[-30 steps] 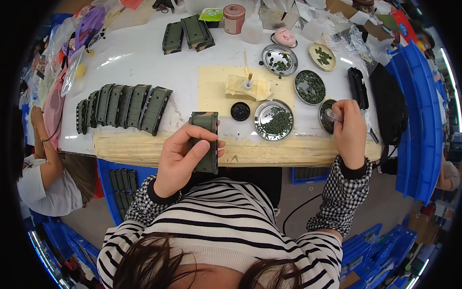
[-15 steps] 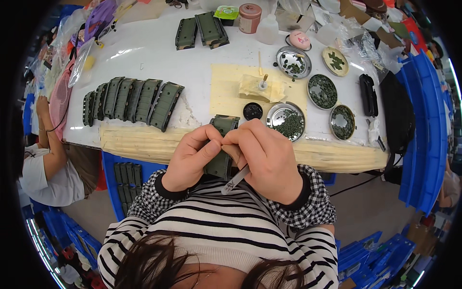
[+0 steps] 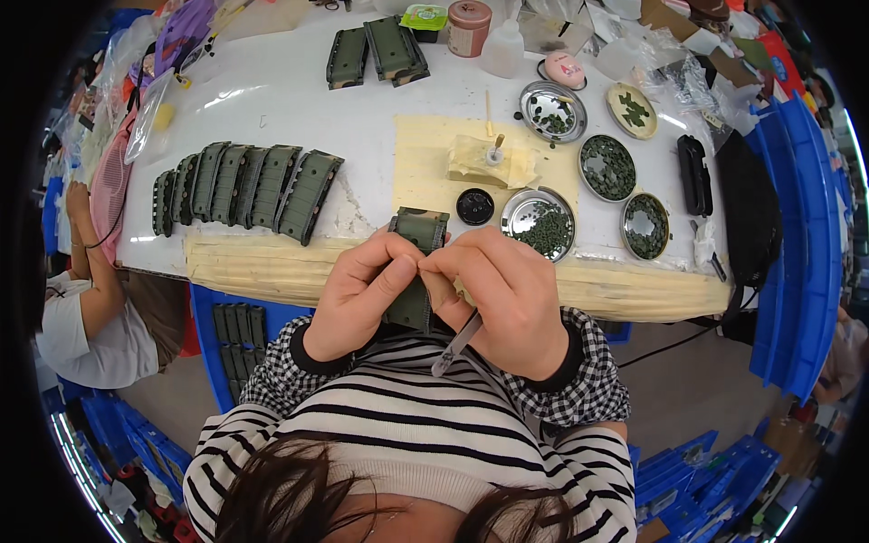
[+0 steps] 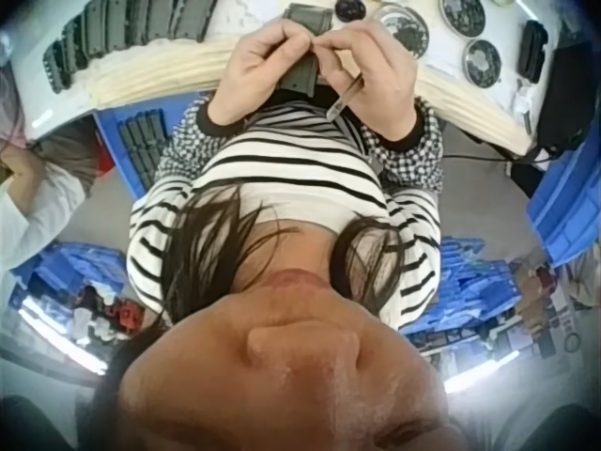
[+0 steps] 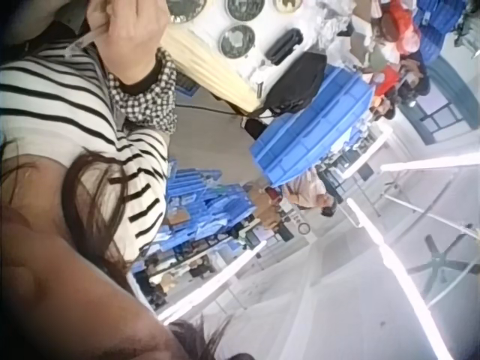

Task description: Assembling plastic toy tank models by manually attaching small components using tweezers.

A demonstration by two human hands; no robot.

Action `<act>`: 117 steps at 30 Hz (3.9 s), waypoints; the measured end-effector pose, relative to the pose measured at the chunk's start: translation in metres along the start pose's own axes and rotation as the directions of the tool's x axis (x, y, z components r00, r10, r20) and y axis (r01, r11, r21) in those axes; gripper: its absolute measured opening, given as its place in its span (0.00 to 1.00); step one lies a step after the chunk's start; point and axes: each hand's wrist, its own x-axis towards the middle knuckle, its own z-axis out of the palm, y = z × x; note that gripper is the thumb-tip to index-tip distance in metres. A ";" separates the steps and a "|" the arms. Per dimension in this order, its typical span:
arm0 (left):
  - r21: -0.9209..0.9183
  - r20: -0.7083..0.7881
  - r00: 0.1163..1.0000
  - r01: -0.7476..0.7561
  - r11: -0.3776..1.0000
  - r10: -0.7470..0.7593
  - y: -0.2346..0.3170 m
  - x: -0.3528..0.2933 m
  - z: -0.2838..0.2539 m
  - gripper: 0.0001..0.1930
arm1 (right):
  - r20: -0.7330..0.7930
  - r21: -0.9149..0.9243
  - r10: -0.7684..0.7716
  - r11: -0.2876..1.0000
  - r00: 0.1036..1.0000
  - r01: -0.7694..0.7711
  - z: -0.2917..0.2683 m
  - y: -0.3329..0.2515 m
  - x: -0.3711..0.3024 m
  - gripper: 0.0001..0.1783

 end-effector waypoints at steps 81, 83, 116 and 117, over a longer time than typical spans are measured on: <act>-0.891 0.246 0.943 0.312 0.329 -0.226 -0.004 0.004 0.000 0.26 | -0.052 0.746 0.440 0.613 0.896 -0.258 0.006 0.011 0.011 0.10; -0.889 0.247 0.941 0.315 0.332 -0.233 -0.003 0.004 0.000 0.26 | -0.048 0.743 0.445 0.614 0.894 -0.266 0.005 0.010 0.012 0.10; 0.031 -0.162 0.986 0.053 0.998 -0.047 0.015 0.002 0.006 0.32 | 0.017 0.684 0.420 0.657 0.907 -0.317 0.011 0.010 0.013 0.09; 0.035 -0.163 0.985 0.054 0.998 -0.048 0.016 0.002 0.006 0.32 | 0.019 0.684 0.420 0.657 0.907 -0.318 0.011 0.010 0.013 0.09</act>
